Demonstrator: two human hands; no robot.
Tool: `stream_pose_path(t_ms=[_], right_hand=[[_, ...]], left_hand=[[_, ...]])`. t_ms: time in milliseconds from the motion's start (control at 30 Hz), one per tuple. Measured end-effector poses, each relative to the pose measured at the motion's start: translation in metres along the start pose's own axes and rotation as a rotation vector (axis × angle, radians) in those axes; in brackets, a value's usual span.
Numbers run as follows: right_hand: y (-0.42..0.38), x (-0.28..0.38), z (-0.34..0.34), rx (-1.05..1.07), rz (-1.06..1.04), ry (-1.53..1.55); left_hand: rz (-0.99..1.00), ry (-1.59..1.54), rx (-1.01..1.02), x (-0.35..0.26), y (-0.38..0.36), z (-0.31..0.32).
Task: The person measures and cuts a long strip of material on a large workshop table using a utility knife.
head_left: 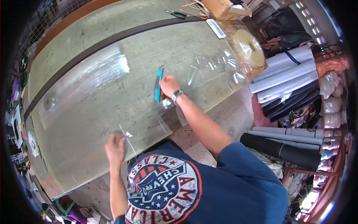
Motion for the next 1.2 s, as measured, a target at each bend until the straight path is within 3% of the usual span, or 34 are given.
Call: stream_pose_path(t_ms=[33,67,167,233,333,400,500,567,633,700,767,967,1200], right_hand=[[0.018,-0.001,-0.015,0.009,0.042,0.059],[0.030,-0.002,-0.027,0.014,0.087,0.112],[0.073,-0.028,-0.035,0.052,0.140,0.146],[0.087,-0.035,-0.037,-0.046,0.145,-0.198],[0.006,0.055,-0.011,-0.361,-0.217,-0.570],[-0.041,0.102,0.052,-0.022,-0.409,-0.347],[-0.124,0.152,0.192,0.437,-0.846,-0.316],[-0.169,0.168,0.273,0.795,-0.888,-0.214],[-0.191,0.188,0.321,0.964,-0.740,-0.289],[-0.189,0.193,0.354,1.124,-0.685,-0.391],[-0.190,0.200,0.366,1.197,-0.495,-0.303],[-0.179,0.180,0.389,1.199,-0.232,-0.186],[-0.197,0.157,0.406,1.105,-0.110,-0.255]], left_hand=[[-0.072,-0.135,-0.029,-0.010,-0.013,-0.011],[-0.087,-0.082,-0.090,0.016,-0.023,-0.015],[-0.129,-0.477,-0.149,0.057,-0.060,-0.034],[-0.106,-0.541,-0.247,0.073,-0.084,-0.055],[-0.108,-0.533,-0.376,0.086,-0.115,-0.088],[-0.122,-0.481,-0.379,0.090,-0.132,-0.119],[-0.180,-0.481,-0.306,0.095,-0.142,-0.149],[-0.148,-0.435,-0.248,0.092,-0.138,-0.171],[-0.142,-0.355,-0.260,0.128,-0.134,-0.191],[-0.098,-0.528,-0.263,0.166,-0.129,-0.208],[-0.123,-0.466,-0.320,0.199,-0.135,-0.239],[-0.216,-0.411,-0.483,0.278,-0.178,-0.318],[-0.404,-0.220,-0.630,0.348,-0.228,-0.377]])
Point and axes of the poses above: each hand's wrist, its own y-axis towards the middle knuckle, its own z-axis out of the palm, x = y × z, the point moved 5 cm from there along y, towards the middle knuckle, and after that the axes turned 14 degrees about x, right-handed, at the moved point
